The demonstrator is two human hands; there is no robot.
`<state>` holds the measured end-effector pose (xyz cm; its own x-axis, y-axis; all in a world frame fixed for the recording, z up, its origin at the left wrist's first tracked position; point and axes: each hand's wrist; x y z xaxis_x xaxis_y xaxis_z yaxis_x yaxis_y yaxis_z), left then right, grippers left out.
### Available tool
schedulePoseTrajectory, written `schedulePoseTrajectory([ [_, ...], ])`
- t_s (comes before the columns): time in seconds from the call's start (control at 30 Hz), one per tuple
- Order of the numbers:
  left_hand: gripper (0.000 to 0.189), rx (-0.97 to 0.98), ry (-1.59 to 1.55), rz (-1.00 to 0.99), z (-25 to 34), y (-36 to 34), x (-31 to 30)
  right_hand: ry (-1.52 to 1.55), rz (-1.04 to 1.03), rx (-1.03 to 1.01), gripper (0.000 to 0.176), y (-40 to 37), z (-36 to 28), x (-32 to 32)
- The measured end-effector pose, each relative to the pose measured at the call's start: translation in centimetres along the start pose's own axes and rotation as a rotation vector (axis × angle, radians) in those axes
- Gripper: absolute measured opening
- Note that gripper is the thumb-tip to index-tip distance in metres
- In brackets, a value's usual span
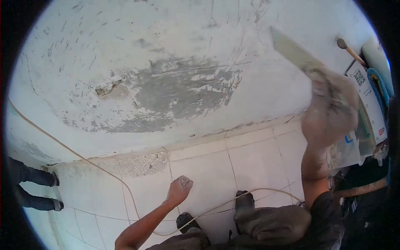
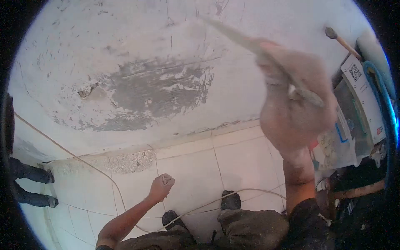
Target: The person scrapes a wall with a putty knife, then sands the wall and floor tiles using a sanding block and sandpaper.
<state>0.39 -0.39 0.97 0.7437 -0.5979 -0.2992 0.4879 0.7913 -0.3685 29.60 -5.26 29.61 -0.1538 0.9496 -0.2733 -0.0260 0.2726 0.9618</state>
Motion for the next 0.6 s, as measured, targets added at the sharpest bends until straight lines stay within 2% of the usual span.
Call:
schedulePoseTrajectory([
  [0.03,0.029,0.003,0.012,-0.003,0.0,0.0,0.1,-0.027,-0.017,0.007,0.031,0.2,-0.1,0.0],
  [0.1,0.029,0.009,0.024,-0.002,0.3,-0.1,0.1,-0.037,-0.341,-0.029,0.033,-5.9,3.0,5.6],
  [0.13,0.029,0.006,0.031,-0.003,0.6,-0.1,0.2,-0.006,-0.518,0.085,0.026,-8.3,2.6,6.2],
  [0.2,0.029,0.002,0.028,0.009,1.0,-0.1,0.2,0.085,-0.650,0.157,0.024,-10.3,2.2,7.4],
  [0.27,0.029,0.019,0.009,0.007,0.9,-0.6,-0.1,0.132,-0.494,0.139,0.032,-9.3,2.4,5.8],
  [0.3,0.029,0.019,0.005,0.014,0.0,-0.1,-0.1,0.126,-0.364,0.074,0.030,-6.8,1.9,4.4],
  [0.33,0.028,0.174,0.035,0.052,-2.0,0.3,0.0,0.117,-0.242,0.021,0.028,-4.3,1.1,2.6],
  [0.37,0.026,0.333,0.063,0.088,-3.2,0.5,0.1,0.175,-0.099,0.117,0.027,-2.3,-0.1,0.9],
  [0.4,0.026,0.330,0.059,0.085,-2.6,0.4,0.0,0.229,0.046,0.209,0.025,-1.3,-0.8,-0.1],
  [0.43,0.026,0.193,0.040,0.048,-1.5,-0.1,-0.3,0.227,0.038,0.211,0.025,-1.5,-0.4,0.1],
  [0.47,0.026,0.058,0.023,0.010,-0.9,-0.3,-0.4,0.138,-0.103,0.143,0.027,-2.2,0.3,0.9],
  [0.5,0.026,0.059,0.022,0.005,-0.8,-0.2,-0.2,0.049,-0.239,0.072,0.029,-3.3,1.2,2.0],
  [0.6,0.026,0.050,0.005,0.015,0.0,-0.4,0.1,-0.082,-0.724,-0.003,0.040,-13.9,3.8,8.9],
])
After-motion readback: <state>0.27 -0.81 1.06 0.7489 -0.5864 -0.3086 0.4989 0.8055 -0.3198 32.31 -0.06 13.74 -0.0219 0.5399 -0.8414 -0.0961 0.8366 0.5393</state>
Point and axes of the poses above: each hand's wrist, its own y-axis towards the middle knuckle, its own x-axis out of the palm, z = x × y, and after that the axes turned 13 degrees about -y, right-handed
